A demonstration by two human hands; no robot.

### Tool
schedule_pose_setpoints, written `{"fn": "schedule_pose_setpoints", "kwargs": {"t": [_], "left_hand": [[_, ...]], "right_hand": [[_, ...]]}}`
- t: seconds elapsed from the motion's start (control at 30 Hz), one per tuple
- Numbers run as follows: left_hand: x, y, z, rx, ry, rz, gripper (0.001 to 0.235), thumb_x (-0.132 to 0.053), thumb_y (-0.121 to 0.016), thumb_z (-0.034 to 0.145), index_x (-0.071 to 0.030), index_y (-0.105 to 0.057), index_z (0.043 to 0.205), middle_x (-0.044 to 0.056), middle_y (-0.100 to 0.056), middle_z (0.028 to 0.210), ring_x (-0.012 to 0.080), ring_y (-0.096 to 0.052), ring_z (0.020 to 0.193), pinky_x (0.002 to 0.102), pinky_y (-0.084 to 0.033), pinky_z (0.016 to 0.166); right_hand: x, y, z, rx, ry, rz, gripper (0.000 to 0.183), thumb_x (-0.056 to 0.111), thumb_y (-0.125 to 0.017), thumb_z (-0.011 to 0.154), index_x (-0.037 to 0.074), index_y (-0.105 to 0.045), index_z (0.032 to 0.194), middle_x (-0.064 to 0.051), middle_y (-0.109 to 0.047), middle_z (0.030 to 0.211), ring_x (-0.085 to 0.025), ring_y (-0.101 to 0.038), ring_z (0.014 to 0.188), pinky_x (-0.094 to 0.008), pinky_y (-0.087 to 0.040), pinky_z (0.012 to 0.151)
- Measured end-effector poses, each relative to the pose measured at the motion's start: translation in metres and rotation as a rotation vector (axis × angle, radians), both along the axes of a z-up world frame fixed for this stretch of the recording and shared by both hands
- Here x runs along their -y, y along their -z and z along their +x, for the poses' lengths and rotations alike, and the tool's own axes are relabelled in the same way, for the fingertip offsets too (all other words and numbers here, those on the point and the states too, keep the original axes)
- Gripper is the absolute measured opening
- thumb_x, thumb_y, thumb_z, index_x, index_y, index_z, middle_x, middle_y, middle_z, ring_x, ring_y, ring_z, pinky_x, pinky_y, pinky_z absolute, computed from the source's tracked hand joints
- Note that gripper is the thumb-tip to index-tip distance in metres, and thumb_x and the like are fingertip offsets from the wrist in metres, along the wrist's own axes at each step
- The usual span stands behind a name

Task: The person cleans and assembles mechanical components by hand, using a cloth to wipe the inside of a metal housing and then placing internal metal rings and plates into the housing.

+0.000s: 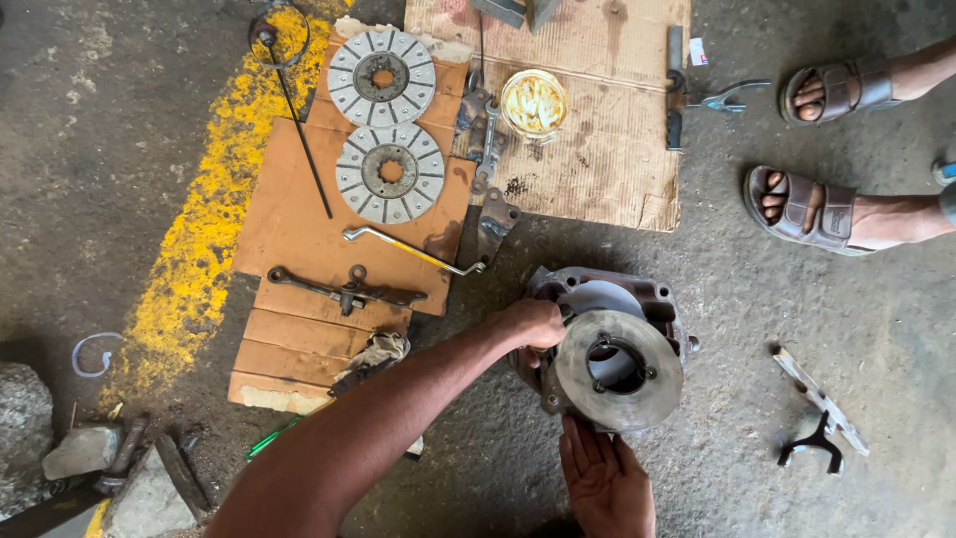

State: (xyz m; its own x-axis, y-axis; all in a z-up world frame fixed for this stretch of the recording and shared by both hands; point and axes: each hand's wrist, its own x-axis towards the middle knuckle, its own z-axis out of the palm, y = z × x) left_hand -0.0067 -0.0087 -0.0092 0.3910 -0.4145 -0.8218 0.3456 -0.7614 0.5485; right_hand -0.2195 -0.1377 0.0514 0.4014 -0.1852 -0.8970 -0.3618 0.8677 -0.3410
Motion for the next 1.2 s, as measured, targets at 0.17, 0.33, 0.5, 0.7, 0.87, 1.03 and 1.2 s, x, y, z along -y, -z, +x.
{"fn": "schedule_pose_setpoints", "kwargs": {"t": [0.17,0.33,0.5,0.7,0.87,1.03,1.2], "left_hand": [[-0.004,-0.002,0.002,0.013,-0.016,0.005,0.033,-0.020,-0.051,0.105,0.008,-0.068,0.108,0.020,-0.076,0.099,0.0204,-0.073,0.060,0.033,-0.063,0.054],[-0.002,-0.004,0.001,0.017,-0.025,0.005,0.033,-0.020,-0.051,0.105,0.008,-0.069,0.108,0.020,-0.076,0.099,0.0203,-0.073,0.060,0.033,-0.064,0.054],[-0.007,-0.010,0.004,0.039,-0.042,0.005,0.034,-0.021,-0.050,0.106,0.008,-0.069,0.107,0.020,-0.076,0.100,0.0202,-0.072,0.060,0.033,-0.064,0.055],[-0.006,-0.021,0.004,0.092,0.015,0.018,0.036,-0.022,-0.046,0.106,0.005,-0.070,0.106,0.016,-0.077,0.097,0.0195,-0.073,0.062,0.033,-0.062,0.053],[-0.005,-0.018,0.000,0.047,-0.044,-0.014,0.037,-0.023,-0.045,0.107,0.005,-0.069,0.109,0.017,-0.076,0.101,0.0219,-0.075,0.066,0.032,-0.064,0.056],[0.003,0.000,0.005,0.043,-0.057,-0.022,0.031,-0.022,-0.050,0.103,0.003,-0.068,0.108,0.015,-0.074,0.099,0.0223,-0.075,0.066,0.034,-0.065,0.056],[0.008,0.017,0.012,-0.033,-0.057,-0.003,0.033,-0.023,-0.049,0.103,0.002,-0.071,0.105,0.015,-0.076,0.089,0.0196,-0.072,0.058,0.031,-0.054,0.043]], "right_hand": [[0.038,0.024,-0.025,-0.020,-0.446,-0.041,0.053,0.036,-0.042,0.113,-0.012,-0.057,0.130,-0.032,-0.062,0.124,-0.044,-0.063,0.113,-0.048,-0.057,0.084],[0.079,-0.005,-0.001,0.372,-1.410,-1.475,0.054,0.045,-0.056,0.101,-0.002,-0.063,0.126,-0.024,-0.068,0.120,-0.036,-0.068,0.105,-0.046,-0.059,0.081],[0.067,-0.060,0.062,1.068,-1.936,-1.958,0.066,0.055,-0.067,0.086,0.007,-0.061,0.131,-0.021,-0.069,0.128,-0.034,-0.063,0.110,-0.053,-0.052,0.093],[0.056,-0.064,0.119,0.807,-2.871,-1.564,0.111,0.072,-0.061,0.089,0.003,-0.012,0.161,-0.013,-0.065,0.121,-0.031,-0.058,0.118,-0.053,-0.038,0.117],[0.060,-0.056,0.119,1.115,-2.711,-1.682,0.103,0.065,-0.063,0.094,0.002,-0.011,0.157,-0.028,-0.064,0.121,-0.034,-0.067,0.088,-0.046,-0.055,0.094],[0.046,-0.073,0.124,0.740,-2.978,-1.574,0.101,0.064,-0.063,0.098,0.009,-0.008,0.163,-0.025,-0.066,0.104,-0.026,-0.065,0.070,-0.042,-0.057,0.089],[0.031,-0.095,0.129,0.539,-3.030,-1.416,0.102,0.060,-0.065,0.098,0.009,-0.010,0.167,-0.016,-0.070,0.084,-0.022,-0.064,0.065,-0.039,-0.059,0.086]]}}
